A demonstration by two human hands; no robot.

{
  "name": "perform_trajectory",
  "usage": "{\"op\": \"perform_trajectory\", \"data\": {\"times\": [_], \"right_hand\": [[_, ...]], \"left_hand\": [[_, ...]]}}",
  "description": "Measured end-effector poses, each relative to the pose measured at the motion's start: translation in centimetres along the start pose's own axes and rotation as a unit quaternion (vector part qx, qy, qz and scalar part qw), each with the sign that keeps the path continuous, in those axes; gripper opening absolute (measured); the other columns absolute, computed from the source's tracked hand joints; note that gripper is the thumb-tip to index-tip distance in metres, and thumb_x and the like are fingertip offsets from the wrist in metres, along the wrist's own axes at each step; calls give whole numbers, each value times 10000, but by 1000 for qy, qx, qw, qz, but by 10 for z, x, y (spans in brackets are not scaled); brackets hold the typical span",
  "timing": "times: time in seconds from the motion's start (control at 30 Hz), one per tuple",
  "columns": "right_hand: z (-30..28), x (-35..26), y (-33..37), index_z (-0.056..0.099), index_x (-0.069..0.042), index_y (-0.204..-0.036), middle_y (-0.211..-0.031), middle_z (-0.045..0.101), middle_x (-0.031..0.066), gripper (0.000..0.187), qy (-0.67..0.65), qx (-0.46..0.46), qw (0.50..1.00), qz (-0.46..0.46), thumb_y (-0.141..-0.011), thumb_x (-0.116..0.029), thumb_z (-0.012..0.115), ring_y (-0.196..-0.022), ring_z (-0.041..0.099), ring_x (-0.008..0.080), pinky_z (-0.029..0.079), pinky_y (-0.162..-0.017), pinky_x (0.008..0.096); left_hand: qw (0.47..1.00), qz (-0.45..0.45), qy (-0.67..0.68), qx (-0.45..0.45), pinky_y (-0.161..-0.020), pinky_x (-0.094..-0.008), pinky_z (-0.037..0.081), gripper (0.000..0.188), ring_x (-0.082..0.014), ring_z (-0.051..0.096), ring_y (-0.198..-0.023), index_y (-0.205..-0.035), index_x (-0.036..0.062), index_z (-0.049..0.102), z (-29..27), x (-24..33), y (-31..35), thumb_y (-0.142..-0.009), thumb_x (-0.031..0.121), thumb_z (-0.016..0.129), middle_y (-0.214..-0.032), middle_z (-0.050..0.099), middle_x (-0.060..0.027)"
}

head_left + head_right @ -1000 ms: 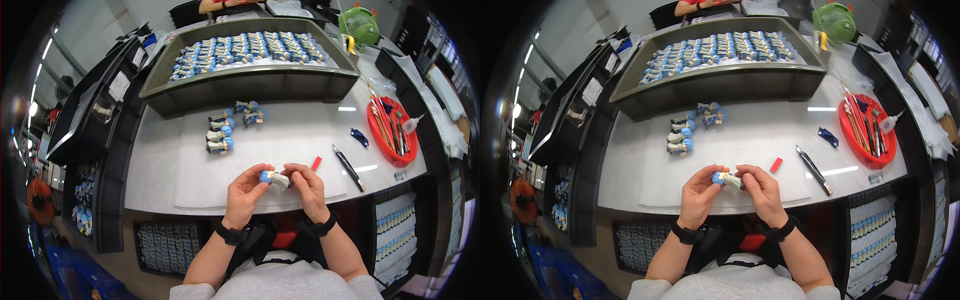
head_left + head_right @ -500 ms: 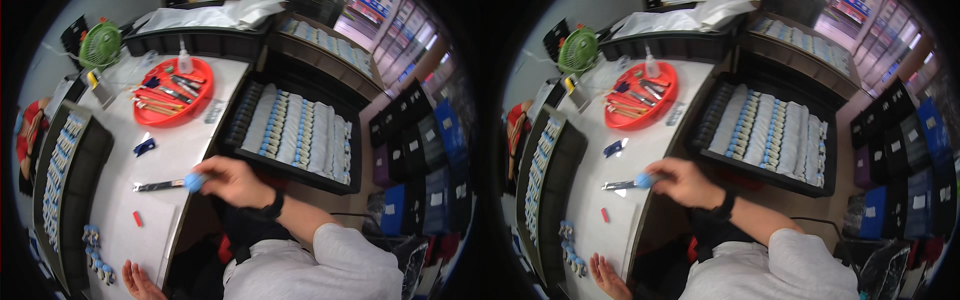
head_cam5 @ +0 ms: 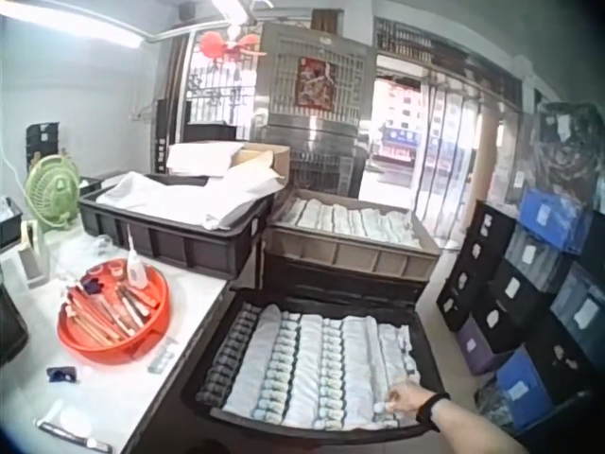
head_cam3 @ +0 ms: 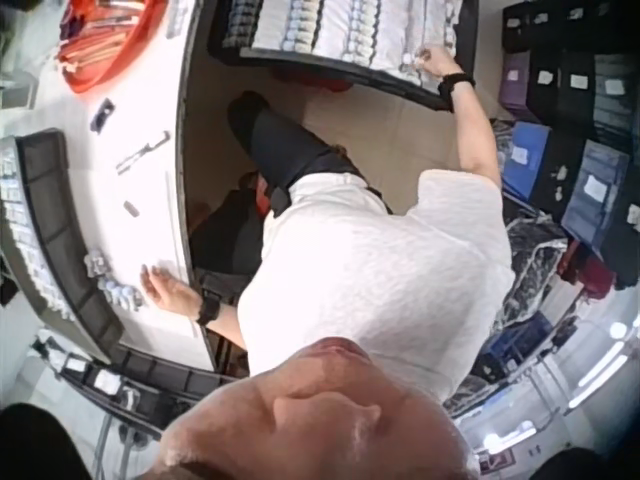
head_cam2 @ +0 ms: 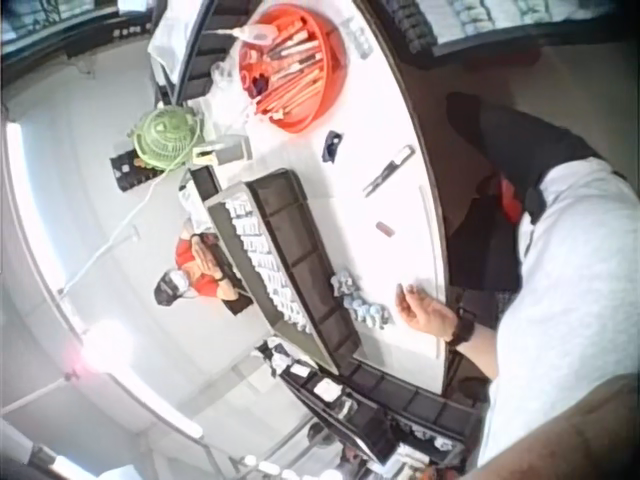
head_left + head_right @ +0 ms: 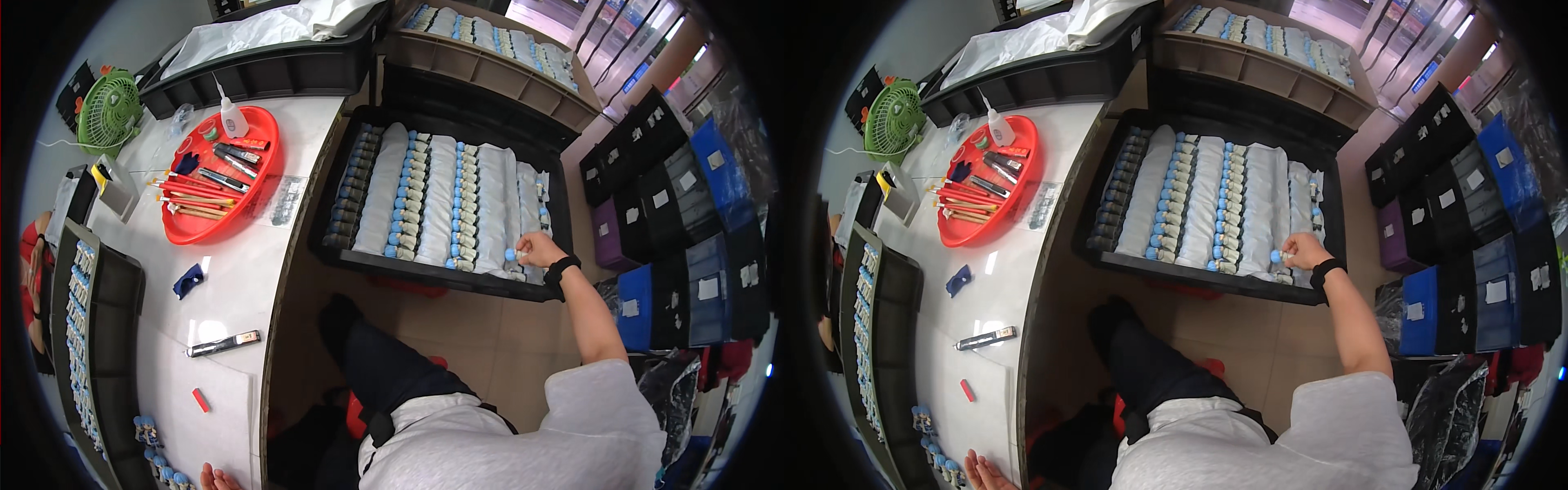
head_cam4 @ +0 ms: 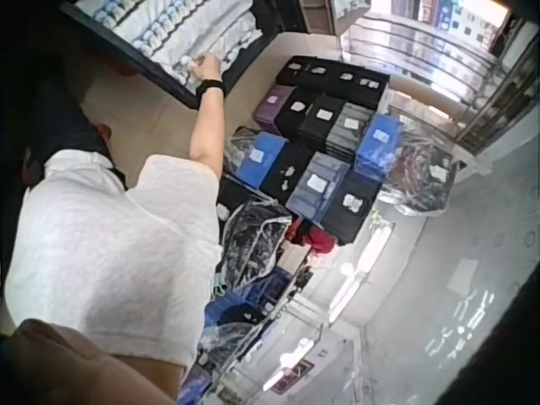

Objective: The person assembles small blue and white figurines by hand, picking them from a tray and placing them into a storage bin. The person repeatedly handles the figurines, aligns parts, and places them into rows within the bin.

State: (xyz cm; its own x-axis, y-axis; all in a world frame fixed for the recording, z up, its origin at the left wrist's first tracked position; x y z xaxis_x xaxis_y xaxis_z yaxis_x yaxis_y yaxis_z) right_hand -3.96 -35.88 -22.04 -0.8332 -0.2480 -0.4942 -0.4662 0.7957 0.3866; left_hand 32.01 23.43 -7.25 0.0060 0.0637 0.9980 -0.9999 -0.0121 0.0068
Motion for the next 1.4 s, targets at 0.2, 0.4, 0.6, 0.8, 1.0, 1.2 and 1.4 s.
{"op": "perform_trajectory", "data": {"times": [0.2, 0.4, 0.6, 0.8, 1.0, 1.2, 1.4], "right_hand": [[9, 11, -11, 613, -1, -876, -762, 613, 69, 393, -5, -82, 996, 43, -537, -23, 810, -700, 591, 162, 487, -610, 288], [9, 17, -11, 635, 1, -790, -708, 633, 63, 256, -24, -65, 997, 29, -579, 45, 772, -645, 601, 136, 483, -583, 265], [14, 36, -24, 658, -34, -720, -669, 649, 101, 181, 113, -12, 993, -30, -598, -141, 738, -627, 631, 176, 492, -589, 304], [16, 88, -65, 601, -38, -820, -698, 616, 76, 407, 194, -50, 979, -21, -469, -110, 795, -645, 584, 172, 498, -611, 326], [-4, 31, -143, 573, 21, -940, -830, 600, 120, 197, 144, 140, 966, -161, -745, 1, 572, -797, 582, 183, 463, -699, 297], [46, -272, 5, 538, 25, -1064, -978, 581, 74, 200, -234, -46, 904, -355, -867, -2, 513, -879, 565, 134, 458, -755, 239], [115, -410, 128, 591, 31, -949, -849, 633, 73, 130, -206, -200, 818, -498, -822, 27, 567, -794, 604, 122, 472, -729, 223]], "left_hand": [[1000, 10, -5, 10, -744, -257, 448, 246, -173, 536, -846, -1102, -55, 518, 3, 2, 4, -873, 34, 532, -968, 560, -123], [1000, 17, 6, -2, -753, -268, 449, 235, -176, 537, -848, -1099, -57, 516, 11, 2, 7, -885, 39, 519, -948, 564, -120], [999, 3, 12, 46, -772, -211, 444, 273, -99, 539, -859, -1133, -16, 512, -7, -18, 0, -863, 21, 524, -1077, 560, -82], [999, 27, 32, -4, -805, -255, 477, 185, -156, 587, -901, -1000, -16, 598, 3, 4, 4, -828, -57, 542, -1019, 602, -105], [962, 174, -193, -87, -707, -250, 487, 186, -173, 600, -804, -966, -10, 609, -24, 66, 6, -788, -56, 580, -933, 615, -104], [767, 252, -584, -87, -688, -374, 477, 224, -285, 549, -826, -922, 26, 591, -67, 72, -56, -708, 28, 657, -872, 563, -118], [664, 223, -709, -80, -706, -404, 469, 226, -296, 515, -871, -854, 28, 552, -90, 43, -84, -664, 37, 674, -897, 513, -106]]}}
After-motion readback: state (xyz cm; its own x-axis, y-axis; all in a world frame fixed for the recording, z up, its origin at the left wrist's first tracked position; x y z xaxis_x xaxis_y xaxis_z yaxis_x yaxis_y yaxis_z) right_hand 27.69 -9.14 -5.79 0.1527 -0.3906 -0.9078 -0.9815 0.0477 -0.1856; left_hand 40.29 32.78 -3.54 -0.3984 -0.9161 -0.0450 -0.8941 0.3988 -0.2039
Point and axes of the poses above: each hand's wrist, its own y-axis away from the middle knuckle, its own z-axis out of the palm, x = y × z, the point moved 1 cm from there along -y, towards the middle knuckle
